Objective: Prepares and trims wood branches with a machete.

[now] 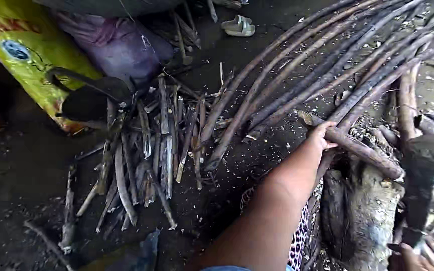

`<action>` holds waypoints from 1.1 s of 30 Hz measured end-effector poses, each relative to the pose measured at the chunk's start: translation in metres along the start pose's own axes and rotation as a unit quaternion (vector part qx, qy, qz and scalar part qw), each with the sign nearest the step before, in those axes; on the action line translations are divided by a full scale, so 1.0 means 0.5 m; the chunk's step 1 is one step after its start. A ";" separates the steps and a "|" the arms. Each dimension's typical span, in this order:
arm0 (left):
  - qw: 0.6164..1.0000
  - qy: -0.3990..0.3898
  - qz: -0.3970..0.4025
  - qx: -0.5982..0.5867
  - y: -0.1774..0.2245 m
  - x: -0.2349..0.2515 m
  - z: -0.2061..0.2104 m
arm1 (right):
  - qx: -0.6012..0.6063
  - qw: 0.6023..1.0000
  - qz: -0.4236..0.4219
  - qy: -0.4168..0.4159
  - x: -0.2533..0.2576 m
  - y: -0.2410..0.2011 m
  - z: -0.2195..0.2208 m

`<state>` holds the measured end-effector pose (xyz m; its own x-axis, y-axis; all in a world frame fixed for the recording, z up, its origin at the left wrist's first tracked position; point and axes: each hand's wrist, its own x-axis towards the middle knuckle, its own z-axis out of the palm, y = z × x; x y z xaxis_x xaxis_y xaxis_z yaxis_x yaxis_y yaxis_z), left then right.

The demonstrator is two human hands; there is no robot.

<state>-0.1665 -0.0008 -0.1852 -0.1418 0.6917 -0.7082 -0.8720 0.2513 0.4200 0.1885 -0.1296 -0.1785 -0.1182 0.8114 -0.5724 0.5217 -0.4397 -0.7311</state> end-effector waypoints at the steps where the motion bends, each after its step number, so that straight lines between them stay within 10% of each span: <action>1: 1.000 -0.001 0.004 0.009 0.001 -0.003 -0.002 | -0.079 0.995 -0.008 0.053 -0.005 0.015 0.031; 7: 0.999 -0.006 0.019 0.036 -0.008 -0.012 0.000 | -0.028 0.983 -0.043 0.174 -0.058 -0.029 0.063; 10: 0.998 0.022 0.036 0.042 -0.015 -0.004 0.012 | 0.068 0.957 -0.192 0.206 -0.117 -0.140 -0.005; 18: 0.995 0.041 0.075 0.045 -0.021 0.019 0.014 | 0.139 0.610 -0.667 0.406 -0.154 -0.435 -0.187; 20: 0.996 0.044 0.071 0.036 -0.018 0.016 0.012 | 0.090 0.656 -0.611 0.434 -0.112 -0.364 -0.135; 24: 0.996 0.047 0.064 0.029 -0.020 0.014 0.005 | -0.161 0.961 -0.092 0.206 -0.005 -0.029 0.024; 27: 0.997 0.052 0.051 0.032 -0.034 0.015 0.003 | -0.207 0.971 0.115 0.045 0.025 -0.012 0.025; 33: 0.997 0.040 0.061 0.016 -0.030 0.013 0.017 | -0.385 0.914 0.088 0.092 0.006 -0.026 -0.056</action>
<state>-0.1501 0.0057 -0.1912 -0.2839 0.6620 -0.6936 -0.8305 0.1918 0.5230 0.2048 -0.1106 -0.1605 0.1327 0.8364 -0.5318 0.9673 -0.2263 -0.1144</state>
